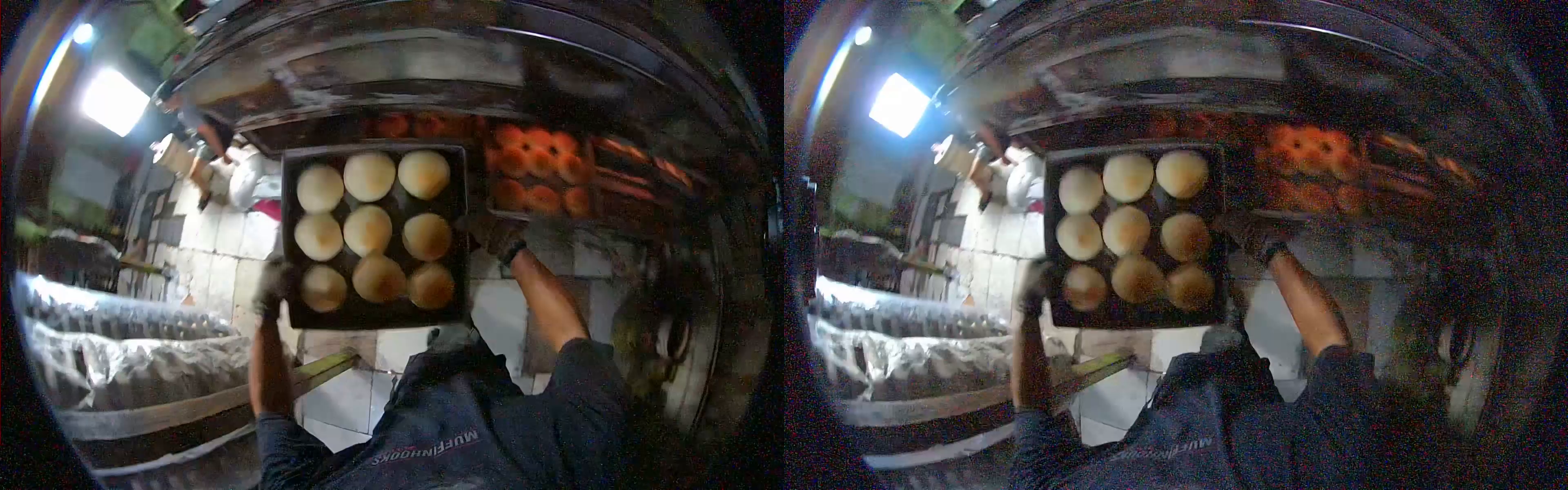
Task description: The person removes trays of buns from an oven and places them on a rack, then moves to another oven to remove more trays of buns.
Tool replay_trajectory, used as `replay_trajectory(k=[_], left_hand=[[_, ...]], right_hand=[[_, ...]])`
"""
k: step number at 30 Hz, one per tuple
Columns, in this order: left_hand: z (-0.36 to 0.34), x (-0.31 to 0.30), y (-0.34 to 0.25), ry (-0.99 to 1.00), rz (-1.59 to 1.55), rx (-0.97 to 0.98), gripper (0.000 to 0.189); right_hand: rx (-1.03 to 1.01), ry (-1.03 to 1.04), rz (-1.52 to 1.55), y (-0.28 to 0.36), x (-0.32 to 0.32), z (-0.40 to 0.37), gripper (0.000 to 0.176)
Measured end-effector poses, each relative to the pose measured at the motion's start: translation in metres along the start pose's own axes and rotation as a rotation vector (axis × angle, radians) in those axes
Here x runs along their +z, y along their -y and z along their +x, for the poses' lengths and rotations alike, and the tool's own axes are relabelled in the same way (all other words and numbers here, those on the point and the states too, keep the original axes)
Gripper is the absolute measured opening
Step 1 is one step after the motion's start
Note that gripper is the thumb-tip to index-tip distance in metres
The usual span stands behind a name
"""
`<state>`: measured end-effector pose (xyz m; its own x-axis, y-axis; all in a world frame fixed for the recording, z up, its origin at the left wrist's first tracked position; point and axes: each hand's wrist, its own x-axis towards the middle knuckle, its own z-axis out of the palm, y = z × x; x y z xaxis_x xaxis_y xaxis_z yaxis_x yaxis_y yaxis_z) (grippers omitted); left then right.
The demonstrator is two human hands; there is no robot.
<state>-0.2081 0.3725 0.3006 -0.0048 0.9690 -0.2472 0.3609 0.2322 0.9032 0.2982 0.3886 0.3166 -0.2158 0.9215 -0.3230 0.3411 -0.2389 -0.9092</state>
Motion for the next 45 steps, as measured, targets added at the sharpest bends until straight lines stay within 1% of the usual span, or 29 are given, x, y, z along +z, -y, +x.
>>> replay_trajectory(k=[1,2,3,4,5,6,7,9,11,12,13,14,15,16,17,20,22,23,24,26,30,33,35,36,38,40,41,42,45], left_hand=[[0.014,0.018,-0.048,-0.002,-0.165,0.04,0.016],[-0.004,0.05,-0.132,0.066,0.294,0.347,0.017],[0.005,0.058,-0.153,0.036,0.548,0.672,0.027],[-0.029,0.094,-0.207,-0.071,0.104,0.553,0.034],[-0.045,0.113,-0.237,-0.209,0.143,0.566,0.037],[-0.056,0.13,-0.246,-0.273,0.125,0.616,0.035],[-0.067,0.147,-0.248,-0.345,0.105,0.662,0.035],[-0.071,0.199,-0.23,-0.198,-0.144,0.688,0.035],[-0.018,0.276,-0.159,-0.228,-0.437,0.435,0.034],[0.001,0.325,-0.127,-0.033,-0.534,0.191,0.036],[-0.002,0.391,-0.112,0.014,-0.591,0.076,0.044],[0.036,0.451,-0.015,0.263,-0.627,-0.06,0.053],[0.06,0.51,0.065,0.451,-0.718,-0.298,0.063],[0.03,0.56,-0.015,0.463,-0.788,-0.452,0.046],[0.031,0.603,-0.046,0.485,-0.697,-0.398,0.043],[0.067,0.691,-0.06,0.375,-0.225,0.023,0.033],[0.099,0.731,-0.043,0.263,0.044,0.284,0.027],[0.108,0.737,-0.043,0.261,0.067,0.404,0.024],[0.102,0.738,-0.037,0.017,0.736,0.741,0.018],[0.092,0.728,-0.04,0.061,0.796,0.751,0.022],[-0.038,0.657,-0.127,0.197,-0.131,0.083,0.028],[-0.102,0.599,-0.061,0.173,-0.109,-0.022,0.014],[-0.142,0.558,-0.016,0.137,-0.079,-0.176,0.023],[-0.155,0.545,0.018,0.007,-0.797,-0.409,0.021],[-0.185,0.495,0.054,0.008,-0.149,-0.052,0.012],[-0.219,0.437,0.025,-0.009,-0.068,-0.072,0.014],[-0.227,0.403,0.019,0.014,0.22,0.073,0.016],[-0.218,0.394,0.085,-0.128,-0.421,-0.104,0.017],[-0.21,0.32,0.096,-0.167,-0.163,0.004,0.023]], right_hand=[[0.037,-0.014,-0.112,-0.027,-0.012,-0.016,0.032],[0.076,-0.024,-0.223,-0.054,-0.025,-0.031,0.031],[0.034,-0.135,0.01,-0.1,-0.031,-0.04,0.028],[0.015,-0.201,0.123,-0.123,-0.039,-0.063,0.026],[-0.011,-0.266,0.235,-0.146,-0.046,-0.086,0.024],[-0.179,-0.478,-0.165,-0.158,-0.05,-0.115,0.023],[-0.347,-0.668,-0.576,-0.168,-0.057,-0.14,0.021],[0.206,-0.623,-0.206,-0.184,-0.082,-0.181,0.02],[0.023,-0.87,1.314,-0.172,-0.105,-0.209,0.022],[0.031,-0.932,1.074,-0.231,-0.122,-0.235,0.025],[0.095,-1.012,1.077,-0.258,-0.143,-0.26,0.027],[0.161,-1.092,1.079,-0.283,-0.165,-0.284,0.029],[0.282,-1.201,1.325,-0.275,-0.184,-0.308,0.03],[0.156,-1.204,1.266,-0.31,-0.203,-0.34,0.034],[0.025,-1.206,1.203,-0.343,-0.219,-0.367,0.038],[0.035,-1.144,1.443,-0.259,-0.242,-0.415,0.039],[-0.006,-1.252,1.356,-0.274,-0.249,-0.45,0.037],[-0.03,-1.307,1.305,-0.28,-0.25,-0.467,0.036],[-0.046,-1.342,1.271,-0.287,-0.247,-0.483,0.035],[-0.058,-1.38,1.225,-0.295,-0.246,-0.499,0.033],[-0.041,-1.344,1.163,-0.309,-0.239,-0.499,0.029],[0.053,-1.238,1.055,-0.318,-0.231,-0.469,0.028],[0.117,-1.166,1.079,-0.337,-0.224,-0.442,0.031],[0.148,-1.13,1.14,-0.35,-0.222,-0.426,0.034],[0.134,-1.043,1.215,-0.344,-0.213,-0.392,0.038],[0.096,-0.913,1.18,-0.291,-0.188,-0.341,0.035],[0.122,-0.853,1.195,-0.27,-0.176,-0.321,0.034],[0.149,-0.792,1.208,-0.25,-0.164,-0.301,0.035],[0.131,-0.688,1.336,-0.205,-0.138,-0.238,0.034]])
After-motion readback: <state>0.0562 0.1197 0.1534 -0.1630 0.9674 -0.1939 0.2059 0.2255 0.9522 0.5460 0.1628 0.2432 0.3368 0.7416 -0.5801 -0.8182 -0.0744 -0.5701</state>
